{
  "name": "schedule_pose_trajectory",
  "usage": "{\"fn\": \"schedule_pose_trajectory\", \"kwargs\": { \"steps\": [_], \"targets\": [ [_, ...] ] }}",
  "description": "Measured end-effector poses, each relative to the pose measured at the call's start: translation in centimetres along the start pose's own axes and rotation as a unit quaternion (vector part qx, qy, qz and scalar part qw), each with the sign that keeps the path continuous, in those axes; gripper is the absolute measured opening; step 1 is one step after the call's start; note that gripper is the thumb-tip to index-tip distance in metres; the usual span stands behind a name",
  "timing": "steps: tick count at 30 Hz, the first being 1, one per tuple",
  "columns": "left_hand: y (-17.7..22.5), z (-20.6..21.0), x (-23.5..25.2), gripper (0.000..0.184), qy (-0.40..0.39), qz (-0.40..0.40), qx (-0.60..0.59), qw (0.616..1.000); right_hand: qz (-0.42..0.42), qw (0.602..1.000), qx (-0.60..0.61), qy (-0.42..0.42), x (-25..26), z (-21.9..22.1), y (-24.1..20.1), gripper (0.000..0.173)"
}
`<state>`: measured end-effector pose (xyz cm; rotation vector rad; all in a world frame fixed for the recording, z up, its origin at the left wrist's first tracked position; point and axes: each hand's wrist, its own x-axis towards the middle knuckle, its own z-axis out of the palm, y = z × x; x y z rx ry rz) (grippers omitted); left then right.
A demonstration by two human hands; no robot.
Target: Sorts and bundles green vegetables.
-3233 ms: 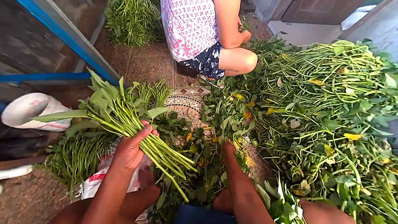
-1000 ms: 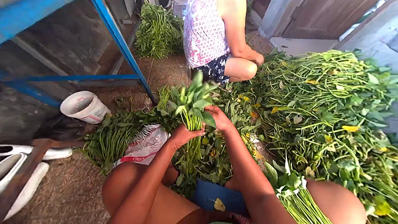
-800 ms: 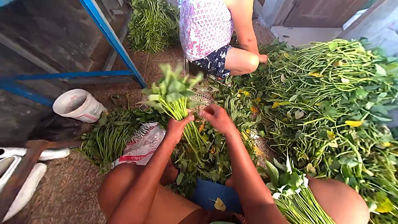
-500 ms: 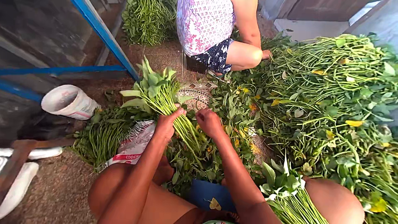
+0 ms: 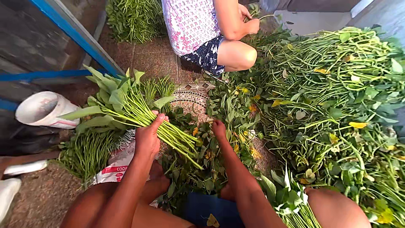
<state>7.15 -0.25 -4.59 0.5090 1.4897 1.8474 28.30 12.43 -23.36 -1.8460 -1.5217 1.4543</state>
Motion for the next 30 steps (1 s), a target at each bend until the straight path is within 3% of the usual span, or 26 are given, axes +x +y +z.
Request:
{"fn": "schedule_pose_trajectory", "kwargs": {
  "steps": [5,10,15,17,19,23,25,28,30],
  "targets": [
    [1.0,-0.4,0.3,0.017,0.014,0.008,0.003,1.000,0.111,0.993,-0.023,-0.010,3.3,-1.6,8.6,0.046],
    [0.9,-0.9,0.9,0.018,0.013,-0.009,0.006,1.000,0.131,0.991,-0.002,-0.036,3.9,0.2,11.8,0.056],
    [1.0,-0.7,1.2,0.018,0.008,-0.001,0.018,1.000,0.181,0.981,-0.012,0.069,2.0,1.2,6.6,0.042],
    [0.6,-1.0,1.4,0.034,-0.006,-0.009,0.021,1.000,0.176,0.974,0.088,0.115,0.8,0.9,3.9,0.041],
    [0.4,-1.2,1.7,0.048,-0.015,-0.026,0.024,0.999,0.119,0.971,0.168,0.123,-1.0,0.9,1.8,0.043],
    [0.4,-1.0,1.9,0.027,-0.004,-0.040,0.037,0.998,-0.072,0.953,0.282,0.088,-4.6,2.1,-1.5,0.044],
    [0.4,-1.1,1.9,0.019,0.006,-0.033,0.064,0.997,-0.115,0.936,0.328,0.047,-6.0,2.3,-3.0,0.040],
    [0.7,-1.5,1.9,0.017,0.019,-0.004,0.079,0.997,-0.046,0.930,0.362,-0.043,-7.4,1.3,-3.8,0.039],
    [0.9,-2.3,1.7,0.019,0.022,0.006,0.070,0.997,0.037,0.942,0.291,-0.163,-8.1,1.0,-1.7,0.041]
  ]
}}
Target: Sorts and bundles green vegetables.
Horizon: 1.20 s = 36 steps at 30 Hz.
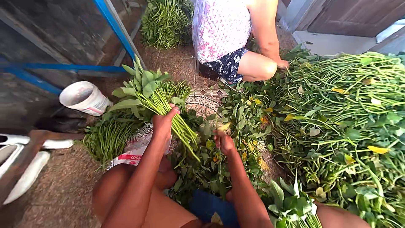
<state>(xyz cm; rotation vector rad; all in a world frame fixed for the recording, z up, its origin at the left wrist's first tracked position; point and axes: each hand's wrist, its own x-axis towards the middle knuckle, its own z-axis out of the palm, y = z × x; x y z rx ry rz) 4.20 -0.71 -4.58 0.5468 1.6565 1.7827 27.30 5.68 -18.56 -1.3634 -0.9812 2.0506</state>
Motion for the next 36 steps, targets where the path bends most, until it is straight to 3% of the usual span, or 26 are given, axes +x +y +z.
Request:
{"fn": "schedule_pose_trajectory", "kwargs": {
  "steps": [2,5,7,9,10,11,12,13,14,16,19,23,28,36],
  "targets": [
    [0.4,-0.5,0.1,0.020,0.005,0.015,-0.018,1.000,0.097,0.981,-0.150,-0.073,-0.3,-0.5,2.9,0.041],
    [0.9,-1.2,-0.1,0.018,0.003,0.039,-0.036,0.999,0.170,0.891,-0.416,-0.062,-1.0,-0.2,9.7,0.058],
    [0.8,-1.5,-0.4,0.019,0.013,0.043,-0.039,0.998,0.157,0.816,-0.525,-0.183,-2.3,-0.5,15.0,0.060],
    [1.0,-1.6,-0.4,0.021,0.031,0.035,-0.038,0.998,0.170,0.731,-0.578,-0.320,-3.1,0.4,16.9,0.051],
    [1.0,-1.7,-0.4,0.021,0.039,0.028,-0.037,0.998,0.186,0.723,-0.574,-0.337,-2.6,0.4,17.2,0.048],
    [0.9,-1.8,-0.4,0.021,0.040,0.022,-0.035,0.998,0.200,0.754,-0.543,-0.312,-1.8,-0.4,16.9,0.045],
    [0.8,-2.0,-0.4,0.021,0.040,0.017,-0.032,0.999,0.200,0.812,-0.484,-0.256,-1.0,-1.5,16.1,0.041],
    [0.7,-2.1,-0.3,0.020,0.040,0.014,-0.027,0.999,0.193,0.892,-0.384,-0.140,-0.4,-2.7,15.0,0.040],
    [0.6,-2.2,-0.3,0.021,0.041,0.014,-0.019,0.999,0.170,0.939,-0.299,-0.009,0.0,-3.6,13.1,0.041],
    [0.7,-2.3,0.0,0.021,0.042,0.024,-0.005,0.999,0.100,0.952,-0.196,0.211,2.0,-6.1,9.5,0.042],
    [0.9,-2.0,0.1,0.019,0.048,0.027,0.008,0.998,0.071,0.924,-0.102,0.361,4.3,-10.0,6.9,0.040],
    [1.1,-1.2,0.5,0.018,0.050,0.026,0.032,0.998,0.169,0.869,-0.254,0.389,6.2,-13.3,6.0,0.041],
    [0.5,0.0,1.0,0.018,0.049,0.020,0.057,0.997,0.134,0.908,-0.193,0.347,9.2,-15.0,8.9,0.037],
    [0.2,1.8,1.0,0.016,0.033,0.006,0.077,0.996,0.112,0.902,-0.300,0.290,9.4,-12.3,6.4,0.034]
  ]
}}
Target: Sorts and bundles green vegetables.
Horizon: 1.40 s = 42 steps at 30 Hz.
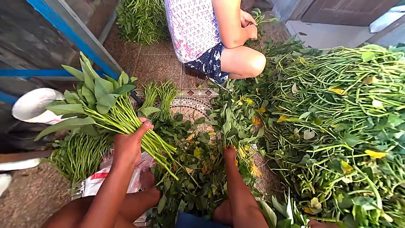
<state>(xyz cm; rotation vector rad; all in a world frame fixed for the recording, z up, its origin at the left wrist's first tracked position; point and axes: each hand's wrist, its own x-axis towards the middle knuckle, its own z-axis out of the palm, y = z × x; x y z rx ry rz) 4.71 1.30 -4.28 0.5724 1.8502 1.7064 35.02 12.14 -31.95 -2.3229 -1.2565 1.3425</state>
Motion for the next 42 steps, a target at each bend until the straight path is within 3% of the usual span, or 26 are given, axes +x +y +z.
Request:
{"fn": "schedule_pose_trajectory", "kwargs": {
  "steps": [5,8,12,17,21,24,30,33,36,42],
  "targets": [
    [0.4,0.4,-0.6,0.016,-0.022,0.000,0.001,1.000,0.002,1.000,-0.025,-0.015,-4.5,-3.3,-3.9,0.046],
    [0.5,0.4,-1.0,0.015,-0.039,-0.002,-0.012,0.999,-0.021,0.996,-0.090,0.000,-8.0,-5.9,-5.9,0.039],
    [0.6,-0.1,-1.6,0.017,-0.048,-0.003,-0.018,0.999,-0.083,0.987,0.004,0.134,-11.8,-9.2,-7.8,0.036],
    [-0.1,-0.8,-1.8,0.020,-0.072,0.002,-0.005,0.997,-0.129,0.961,0.158,0.189,-15.5,-11.4,-9.1,0.040],
    [0.0,-1.0,-2.0,0.015,-0.093,-0.009,0.001,0.996,-0.232,0.913,0.263,0.211,-17.5,-10.9,-9.4,0.037],
    [-0.5,-1.2,-2.3,0.017,-0.112,-0.019,0.000,0.994,-0.293,0.897,0.290,0.157,-19.0,-9.5,-9.3,0.033],
    [-1.2,-0.8,-2.7,0.019,-0.148,-0.038,-0.031,0.988,-0.356,0.897,0.258,0.036,-21.9,-4.9,-8.4,0.030],
    [-1.4,-0.8,-2.6,0.019,-0.154,-0.056,-0.029,0.986,-0.392,0.899,0.195,0.024,-23.3,-2.6,-7.6,0.030],
    [-1.5,-0.7,-2.4,0.020,-0.147,-0.086,-0.032,0.985,-0.463,0.875,0.141,0.028,-24.3,-1.4,-7.0,0.022],
    [-2.1,-0.6,-2.1,0.063,-0.143,-0.150,0.054,0.977,-0.591,0.803,0.062,0.038,-23.8,-0.7,-6.1,0.025]
  ]
}}
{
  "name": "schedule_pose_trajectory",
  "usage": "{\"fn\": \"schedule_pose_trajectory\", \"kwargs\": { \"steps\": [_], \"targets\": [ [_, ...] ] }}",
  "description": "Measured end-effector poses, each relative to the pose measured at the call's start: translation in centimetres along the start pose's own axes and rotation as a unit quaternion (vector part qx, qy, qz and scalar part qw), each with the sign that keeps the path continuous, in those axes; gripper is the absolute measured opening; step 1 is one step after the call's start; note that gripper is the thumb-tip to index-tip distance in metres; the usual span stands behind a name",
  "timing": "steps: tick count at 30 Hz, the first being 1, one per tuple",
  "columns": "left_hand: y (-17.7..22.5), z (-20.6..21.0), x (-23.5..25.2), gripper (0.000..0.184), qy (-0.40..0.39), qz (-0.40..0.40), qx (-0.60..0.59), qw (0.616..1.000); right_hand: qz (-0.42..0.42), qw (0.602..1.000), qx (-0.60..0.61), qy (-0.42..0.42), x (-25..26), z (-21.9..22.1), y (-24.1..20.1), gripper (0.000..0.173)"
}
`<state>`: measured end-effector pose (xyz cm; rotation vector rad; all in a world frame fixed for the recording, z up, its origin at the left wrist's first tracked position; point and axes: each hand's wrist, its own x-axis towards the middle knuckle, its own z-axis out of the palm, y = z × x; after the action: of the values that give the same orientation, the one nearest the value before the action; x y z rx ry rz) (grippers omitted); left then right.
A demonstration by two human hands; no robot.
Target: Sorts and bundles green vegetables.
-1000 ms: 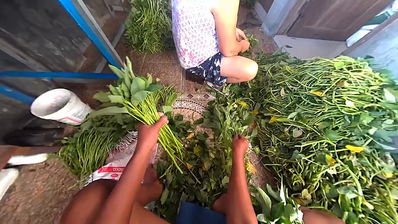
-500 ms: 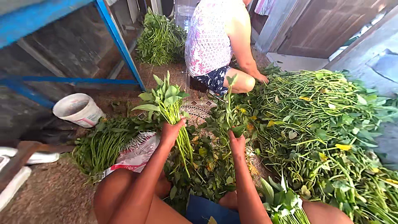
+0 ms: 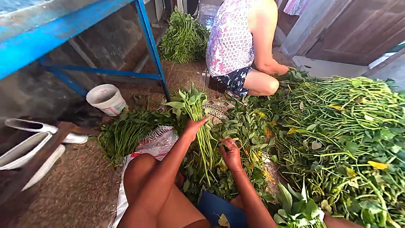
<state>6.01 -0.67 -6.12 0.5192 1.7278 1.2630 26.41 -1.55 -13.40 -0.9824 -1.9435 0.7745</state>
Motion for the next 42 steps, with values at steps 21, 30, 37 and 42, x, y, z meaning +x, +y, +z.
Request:
{"fn": "schedule_pose_trajectory", "kwargs": {
  "steps": [21,30,37,42],
  "targets": [
    [1.8,0.8,0.1,0.055,0.011,0.059,-0.081,0.995,0.318,0.856,-0.159,-0.376,2.5,-7.0,2.5,0.035],
    [1.6,-0.1,-0.7,0.049,-0.012,0.037,-0.161,0.986,0.111,0.933,0.085,-0.331,5.4,-4.7,-3.6,0.032],
    [0.9,-2.2,-1.1,0.020,-0.073,0.055,-0.230,0.969,0.165,0.902,0.038,-0.396,3.5,-4.0,-1.8,0.024],
    [1.3,-3.7,-1.1,0.018,-0.073,0.156,-0.167,0.971,0.239,0.896,-0.059,-0.369,2.8,-4.3,-0.8,0.039]
  ]
}}
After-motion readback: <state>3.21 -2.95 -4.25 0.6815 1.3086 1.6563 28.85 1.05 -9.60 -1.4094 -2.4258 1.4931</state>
